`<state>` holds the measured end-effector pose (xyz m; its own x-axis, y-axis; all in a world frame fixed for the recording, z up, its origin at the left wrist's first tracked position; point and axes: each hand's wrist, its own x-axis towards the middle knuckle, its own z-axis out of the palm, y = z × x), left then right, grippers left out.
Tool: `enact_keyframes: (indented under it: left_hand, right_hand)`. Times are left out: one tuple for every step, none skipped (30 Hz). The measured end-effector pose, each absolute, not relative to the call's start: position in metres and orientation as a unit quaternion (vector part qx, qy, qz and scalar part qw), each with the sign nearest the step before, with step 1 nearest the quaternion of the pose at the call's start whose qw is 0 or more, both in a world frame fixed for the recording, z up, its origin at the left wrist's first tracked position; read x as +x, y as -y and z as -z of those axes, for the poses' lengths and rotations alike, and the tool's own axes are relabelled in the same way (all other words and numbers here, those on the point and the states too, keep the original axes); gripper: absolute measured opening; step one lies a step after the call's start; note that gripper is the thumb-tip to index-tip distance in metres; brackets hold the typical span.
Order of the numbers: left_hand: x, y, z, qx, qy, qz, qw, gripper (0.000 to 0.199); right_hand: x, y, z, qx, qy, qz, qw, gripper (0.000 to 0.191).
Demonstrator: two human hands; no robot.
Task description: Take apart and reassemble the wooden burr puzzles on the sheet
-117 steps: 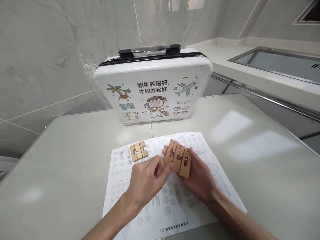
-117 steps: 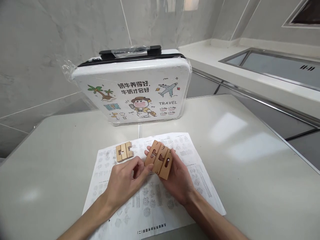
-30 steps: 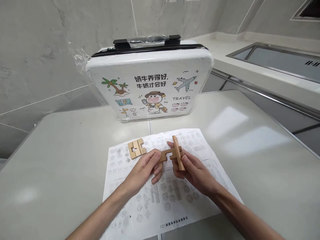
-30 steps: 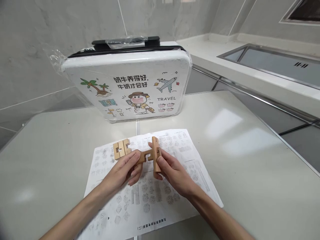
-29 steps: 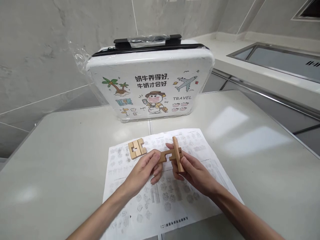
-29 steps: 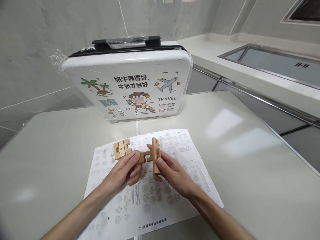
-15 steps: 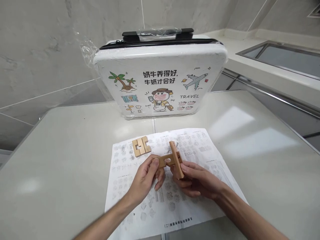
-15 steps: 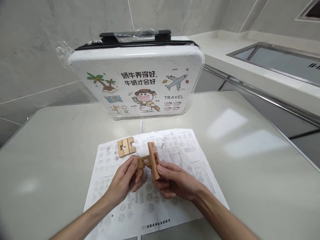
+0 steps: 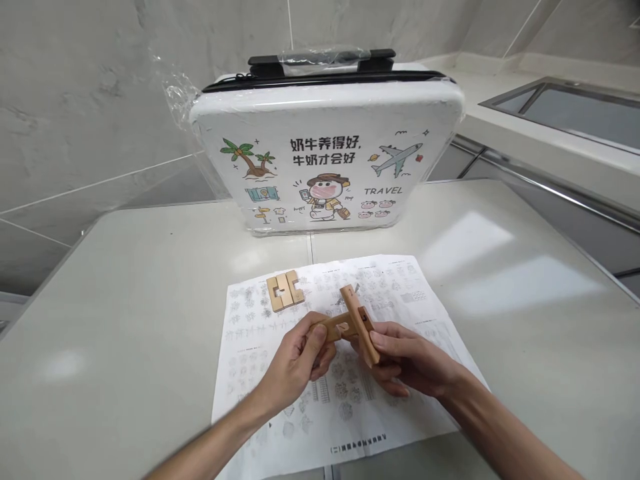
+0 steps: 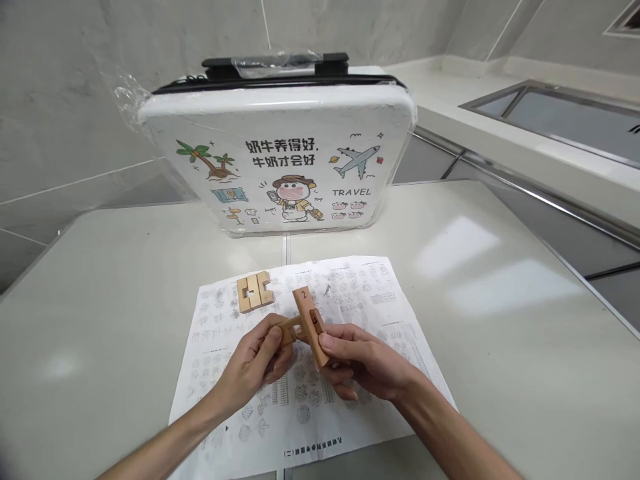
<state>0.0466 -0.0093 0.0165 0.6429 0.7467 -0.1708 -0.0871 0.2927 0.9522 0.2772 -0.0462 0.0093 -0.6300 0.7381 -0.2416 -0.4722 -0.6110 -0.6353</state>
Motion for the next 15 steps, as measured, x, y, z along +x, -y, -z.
enact_keyframes:
  left_hand:
    - [0.0466,0.0095,-0.0162,0.523,-0.316,-0.284,0.739,0.037]
    - [0.0466,0.0095,-0.0159,0.521,-0.317,-0.286,0.739,0.037]
    - [0.0466,0.0092,-0.0157,0.516,-0.318,-0.289,0.741,0.037]
    - [0.0467,0.0088,-0.0154,0.510,-0.318,-0.294,0.743,0.036]
    - [0.0467,0.0083,-0.0151,0.505,-0.317,-0.298,0.745,0.037]
    - [0.0466,0.0079,-0.0149,0.501,-0.316,-0.302,0.747,0.036]
    - [0.0465,0.0075,-0.0147,0.499,-0.315,-0.307,0.747,0.036]
    - [0.0464,0.0073,-0.0145,0.498,-0.313,-0.312,0.746,0.036]
    - [0.0462,0.0072,-0.0145,0.499,-0.313,-0.316,0.744,0.035]
    - [0.0459,0.0072,-0.0145,0.502,-0.312,-0.317,0.742,0.035]
    - [0.0456,0.0073,-0.0146,0.505,-0.312,-0.318,0.739,0.035]
    - [0.0453,0.0074,-0.0148,0.507,-0.314,-0.318,0.737,0.035]
    - [0.0450,0.0074,-0.0149,0.508,-0.316,-0.317,0.736,0.035]
    - [0.0447,0.0073,-0.0149,0.509,-0.317,-0.316,0.735,0.035]
    - [0.0446,0.0072,-0.0149,0.508,-0.319,-0.315,0.736,0.035]
  right_hand:
    - [0.2771,0.0460,-0.0098,-0.251,0.270,-0.860,0.353,0.041]
    - [0.2769,0.0458,-0.0106,-0.253,0.273,-0.858,0.353,0.041]
    - [0.2765,0.0457,-0.0114,-0.255,0.274,-0.857,0.353,0.040]
    - [0.2758,0.0457,-0.0123,-0.255,0.272,-0.857,0.355,0.040]
    - [0.2748,0.0457,-0.0132,-0.254,0.269,-0.858,0.357,0.039]
    - [0.2737,0.0459,-0.0141,-0.254,0.264,-0.858,0.361,0.038]
    - [0.2726,0.0462,-0.0149,-0.255,0.260,-0.856,0.367,0.038]
    - [0.2716,0.0465,-0.0155,-0.259,0.258,-0.852,0.376,0.037]
    - [0.2708,0.0468,-0.0161,-0.264,0.260,-0.847,0.382,0.037]
    - [0.2706,0.0471,-0.0165,-0.271,0.263,-0.842,0.387,0.037]
    - [0.2708,0.0472,-0.0168,-0.277,0.267,-0.837,0.388,0.037]
    - [0.2715,0.0472,-0.0171,-0.283,0.271,-0.835,0.387,0.037]
    - [0.2726,0.0470,-0.0174,-0.288,0.274,-0.834,0.383,0.037]
    - [0.2740,0.0467,-0.0178,-0.291,0.277,-0.835,0.377,0.038]
    - [0.2755,0.0463,-0.0182,-0.293,0.280,-0.835,0.371,0.039]
